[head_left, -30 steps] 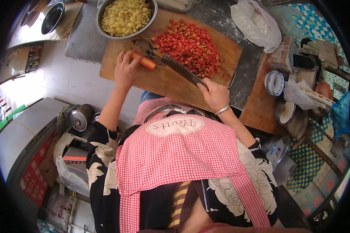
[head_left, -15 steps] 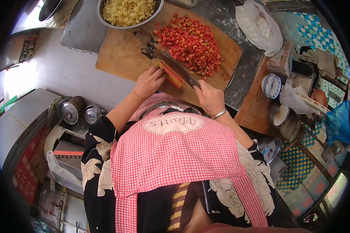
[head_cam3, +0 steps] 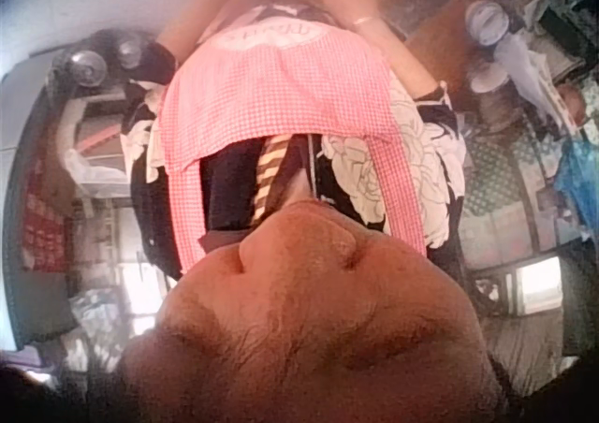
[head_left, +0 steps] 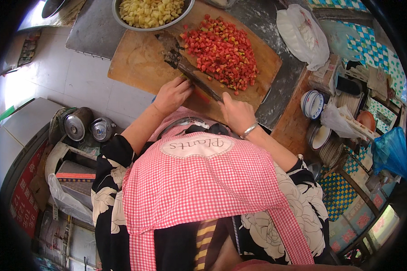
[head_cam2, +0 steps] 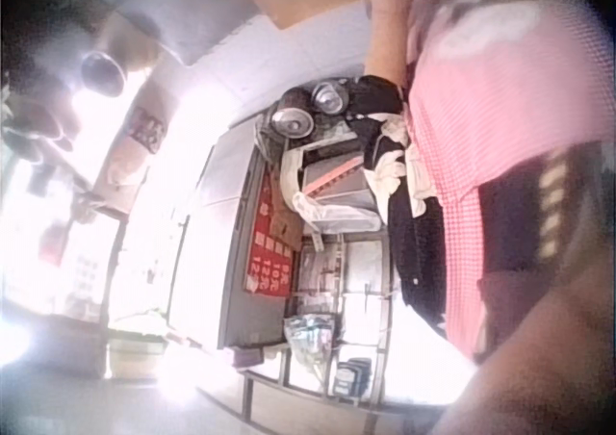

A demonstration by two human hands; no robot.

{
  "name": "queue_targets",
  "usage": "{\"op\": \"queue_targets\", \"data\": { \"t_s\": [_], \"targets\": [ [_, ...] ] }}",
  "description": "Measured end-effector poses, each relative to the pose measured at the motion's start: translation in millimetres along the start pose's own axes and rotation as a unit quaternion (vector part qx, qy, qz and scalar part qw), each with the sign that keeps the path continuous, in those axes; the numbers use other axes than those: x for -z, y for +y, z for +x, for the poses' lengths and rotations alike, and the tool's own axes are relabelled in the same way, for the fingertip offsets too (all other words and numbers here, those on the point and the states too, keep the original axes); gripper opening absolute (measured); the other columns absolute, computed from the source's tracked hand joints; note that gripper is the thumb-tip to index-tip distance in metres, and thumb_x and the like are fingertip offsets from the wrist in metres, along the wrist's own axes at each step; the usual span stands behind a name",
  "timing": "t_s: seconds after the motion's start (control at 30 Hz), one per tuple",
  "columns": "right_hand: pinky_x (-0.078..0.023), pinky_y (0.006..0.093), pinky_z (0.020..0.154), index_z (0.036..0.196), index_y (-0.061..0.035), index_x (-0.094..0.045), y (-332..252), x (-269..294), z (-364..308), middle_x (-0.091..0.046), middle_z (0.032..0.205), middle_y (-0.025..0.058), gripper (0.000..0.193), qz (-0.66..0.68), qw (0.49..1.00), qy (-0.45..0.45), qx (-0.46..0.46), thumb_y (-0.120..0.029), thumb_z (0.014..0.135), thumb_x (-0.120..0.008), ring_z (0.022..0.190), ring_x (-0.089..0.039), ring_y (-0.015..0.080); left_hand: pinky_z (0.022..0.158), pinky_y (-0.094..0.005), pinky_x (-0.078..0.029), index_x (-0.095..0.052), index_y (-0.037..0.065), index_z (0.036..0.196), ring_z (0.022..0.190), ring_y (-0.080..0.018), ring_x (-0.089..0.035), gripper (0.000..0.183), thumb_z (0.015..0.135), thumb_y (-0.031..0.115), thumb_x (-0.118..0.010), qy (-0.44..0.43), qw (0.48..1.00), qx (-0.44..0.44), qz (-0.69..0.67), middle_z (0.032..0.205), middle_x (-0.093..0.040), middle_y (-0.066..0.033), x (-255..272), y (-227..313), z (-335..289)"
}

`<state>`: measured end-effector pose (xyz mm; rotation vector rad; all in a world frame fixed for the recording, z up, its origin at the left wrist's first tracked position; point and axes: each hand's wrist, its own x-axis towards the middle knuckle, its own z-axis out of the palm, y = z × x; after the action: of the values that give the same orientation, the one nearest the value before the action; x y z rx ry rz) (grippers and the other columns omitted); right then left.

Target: The person chops a carrot into small pieces on a wooden cutting board using a cleaver. After finishing the chopping, the person moves to the sink and washes a bowl of diced potatoes under running water, using a strainer to drain them.

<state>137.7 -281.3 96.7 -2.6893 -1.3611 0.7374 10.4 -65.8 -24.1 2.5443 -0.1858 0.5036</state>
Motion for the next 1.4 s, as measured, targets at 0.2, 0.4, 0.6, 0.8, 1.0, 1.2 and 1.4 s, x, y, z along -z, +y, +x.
{"op": "queue_targets", "data": {
  "t_s": [0.2,0.4,0.6,0.8,1.0,1.2,1.4],
  "targets": [
    [-0.051,0.0497,0.049,0.097,-0.0071,-0.053,-6.1,-30.0,12.2,-0.066,0.068,0.0157,0.020,0.015,0.997,0.080,0.015,-0.025,0.098,-0.062,0.059,-0.067,0.0384,0.085,-0.0330,-0.058,-0.071,0.006,0.108,0.103,-0.0237,-0.062,0.033,0.078,0.011,-0.061,0.040,0.999,-0.011,-0.009,0.112,-0.065,-0.0053,-6.8,-2.7,-8.0],
    [-0.051,0.0481,0.048,0.096,-0.0069,-0.055,2.4,-17.7,-2.1,-0.067,0.071,0.0144,0.021,0.033,0.994,0.099,0.029,-0.025,0.097,-0.065,0.059,-0.067,0.0370,0.084,-0.0357,-0.059,-0.072,0.007,0.110,0.109,-0.0283,-0.065,0.036,0.075,0.010,-0.062,0.029,1.000,0.004,-0.006,0.117,-0.067,-0.0090,-7.8,-1.7,-13.1],
    [-0.051,0.0502,0.048,0.098,-0.0074,-0.055,-0.2,-3.7,-19.9,-0.067,0.068,0.0164,0.019,0.023,0.998,0.053,0.023,-0.025,0.100,-0.062,0.058,-0.067,0.0388,0.087,-0.0382,-0.059,-0.072,0.006,0.109,0.112,-0.0306,-0.064,0.035,0.076,0.009,-0.062,0.025,1.000,0.000,-0.002,0.117,-0.067,-0.0102,-7.1,-1.9,-12.0],
    [-0.052,0.0505,0.049,0.099,-0.0078,-0.056,-5.6,-8.1,-6.3,-0.067,0.068,0.0174,0.015,-0.013,1.000,0.007,0.009,-0.022,0.098,-0.061,0.059,-0.068,0.0397,0.087,-0.0376,-0.059,-0.073,0.007,0.107,0.110,-0.0298,-0.065,0.033,0.075,0.010,-0.063,-0.002,1.000,0.010,-0.007,0.113,-0.068,-0.0085,-7.4,-2.3,-14.1],
    [-0.053,0.0476,0.049,0.098,-0.0077,-0.056,-18.3,-39.0,20.6,-0.067,0.069,0.0140,0.015,0.004,0.993,0.109,0.039,-0.021,0.095,-0.062,0.059,-0.068,0.0362,0.088,-0.0330,-0.058,-0.073,0.007,0.108,0.112,-0.0246,-0.064,0.033,0.078,0.013,-0.061,0.041,0.999,-0.002,0.003,0.118,-0.067,-0.0048,-7.9,-1.1,-17.5],
    [-0.051,0.0479,0.049,0.095,-0.0074,-0.055,-14.2,-19.7,5.2,-0.066,0.065,0.0144,0.021,0.028,0.993,0.114,0.028,-0.026,0.097,-0.066,0.057,-0.067,0.0364,0.088,-0.0332,-0.058,-0.073,0.007,0.110,0.111,-0.0239,-0.064,0.033,0.079,0.014,-0.061,0.019,1.000,-0.003,0.013,0.120,-0.067,-0.0046,-5.5,-0.6,-19.6],
    [-0.052,0.0516,0.050,0.097,-0.0077,-0.055,-12.3,-7.9,-13.9,-0.066,0.067,0.0153,0.021,0.018,0.999,0.046,0.009,-0.027,0.098,-0.064,0.059,-0.068,0.0384,0.085,-0.0340,-0.058,-0.073,0.008,0.108,0.110,-0.0232,-0.065,0.031,0.079,0.013,-0.061,0.050,0.999,-0.011,0.009,0.118,-0.067,-0.0044,-6.7,-2.2,-17.5]
  ]
}}
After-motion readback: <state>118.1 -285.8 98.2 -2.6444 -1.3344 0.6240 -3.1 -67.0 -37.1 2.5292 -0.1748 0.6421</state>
